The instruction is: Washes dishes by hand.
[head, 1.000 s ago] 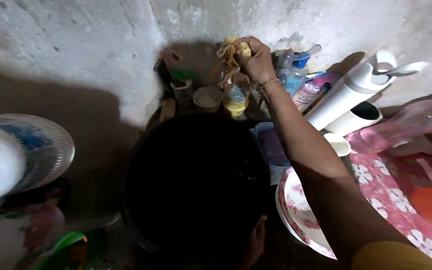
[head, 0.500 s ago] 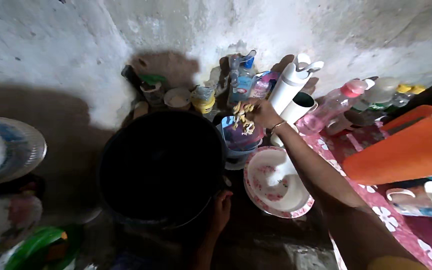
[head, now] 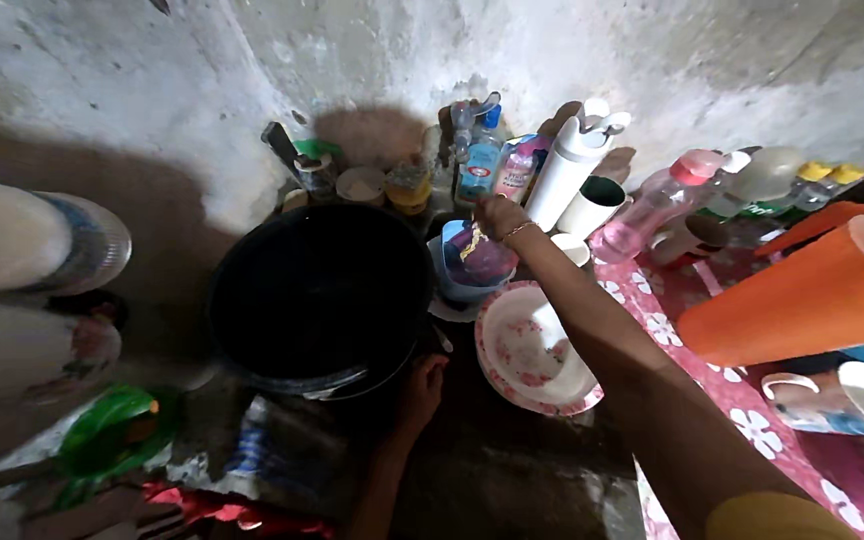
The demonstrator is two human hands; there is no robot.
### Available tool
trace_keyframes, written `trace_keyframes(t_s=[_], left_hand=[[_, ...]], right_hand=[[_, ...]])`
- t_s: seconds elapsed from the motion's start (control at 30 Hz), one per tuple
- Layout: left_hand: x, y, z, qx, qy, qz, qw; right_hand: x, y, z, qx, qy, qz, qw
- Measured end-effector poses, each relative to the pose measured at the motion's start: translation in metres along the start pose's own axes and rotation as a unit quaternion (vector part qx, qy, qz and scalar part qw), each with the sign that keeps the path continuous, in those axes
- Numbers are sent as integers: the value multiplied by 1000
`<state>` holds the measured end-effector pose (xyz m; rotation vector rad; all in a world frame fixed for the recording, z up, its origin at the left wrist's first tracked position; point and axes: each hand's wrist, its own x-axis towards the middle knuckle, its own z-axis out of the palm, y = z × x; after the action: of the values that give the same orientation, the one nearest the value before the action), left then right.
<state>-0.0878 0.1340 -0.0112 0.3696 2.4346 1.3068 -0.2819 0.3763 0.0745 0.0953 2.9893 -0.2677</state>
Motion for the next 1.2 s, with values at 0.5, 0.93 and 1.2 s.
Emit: trace_keyframes(t_s=[0.5, 0.93, 1.2], left_hand=[[92, 116, 36, -667, 58, -32, 742], [135, 99, 24, -638, 119, -96, 754], [171, 97, 16, -663, 98, -75, 739]], right_hand=[[-118, 15, -68, 248, 223, 2, 943], [-30, -34, -100, 18, 239, -153, 959], [47, -65, -116, -114, 141, -48, 982]])
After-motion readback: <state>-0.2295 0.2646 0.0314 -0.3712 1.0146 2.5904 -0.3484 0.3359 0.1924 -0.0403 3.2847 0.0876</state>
